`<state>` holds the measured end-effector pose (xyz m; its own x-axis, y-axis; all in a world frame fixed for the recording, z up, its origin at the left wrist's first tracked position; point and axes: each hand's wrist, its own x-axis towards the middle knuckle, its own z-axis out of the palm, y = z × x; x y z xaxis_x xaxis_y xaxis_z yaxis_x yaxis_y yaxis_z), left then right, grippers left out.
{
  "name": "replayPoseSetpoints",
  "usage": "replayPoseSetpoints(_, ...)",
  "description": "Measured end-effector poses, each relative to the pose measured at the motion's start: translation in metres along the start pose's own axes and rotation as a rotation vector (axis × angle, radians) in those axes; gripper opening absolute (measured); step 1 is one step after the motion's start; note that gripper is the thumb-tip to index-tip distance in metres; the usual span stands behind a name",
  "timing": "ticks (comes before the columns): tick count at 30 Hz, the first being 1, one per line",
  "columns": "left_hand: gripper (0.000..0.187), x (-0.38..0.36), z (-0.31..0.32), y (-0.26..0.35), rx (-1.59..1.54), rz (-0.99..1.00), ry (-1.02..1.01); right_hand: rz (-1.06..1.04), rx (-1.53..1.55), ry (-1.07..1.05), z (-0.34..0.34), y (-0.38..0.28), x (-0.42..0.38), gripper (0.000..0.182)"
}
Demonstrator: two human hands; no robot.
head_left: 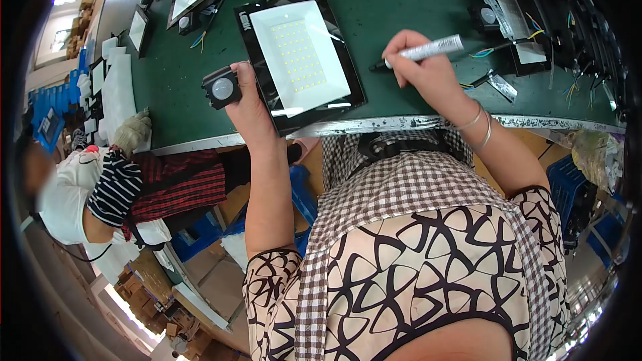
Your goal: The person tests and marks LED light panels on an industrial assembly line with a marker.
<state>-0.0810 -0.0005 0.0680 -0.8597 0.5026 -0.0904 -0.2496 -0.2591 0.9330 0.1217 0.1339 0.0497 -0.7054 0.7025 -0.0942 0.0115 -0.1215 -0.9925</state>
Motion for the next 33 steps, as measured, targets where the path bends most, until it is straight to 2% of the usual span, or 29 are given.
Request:
replayPoseSetpoints(2,0.016,0.002,0.002,-0.004,0.001,0.053,0.003,-0.007,-0.013,-0.015,0.004,0.004,-0.013,0.006)
replayPoseSetpoints(13,0.014,0.003,0.008,-0.004,-0.032,0.048,0.000,-0.152,-0.312,-0.003,0.005,0.009,-0.019,0.007)
replayPoseSetpoints(16,0.014,0.003,0.008,-0.004,-0.030,0.045,0.011,-0.131,-0.302,-0.009,0.006,0.004,-0.019,0.007)
replayPoseSetpoints(19,0.014,0.004,0.008,-0.003,-0.025,0.057,0.010,-0.036,-0.163,-0.018,0.007,0.005,-0.019,0.008)
replayPoseSetpoints(22,0.015,0.004,0.008,-0.002,-0.009,0.060,0.006,-0.103,-0.218,0.009,0.007,0.006,-0.018,0.008)
replayPoseSetpoints(25,0.016,0.003,0.011,-0.001,0.019,0.074,0.011,-0.282,-0.371,0.036,0.009,0.006,-0.014,0.009)
replayPoseSetpoints(31,0.016,0.003,0.012,0.001,0.017,0.063,0.015,-0.272,-0.342,0.013,0.012,0.005,-0.010,0.010)
replayPoseSetpoints(33,0.016,0.001,0.015,0.003,0.005,0.055,0.015,-0.176,-0.274,-0.001,0.014,0.003,-0.007,0.010)
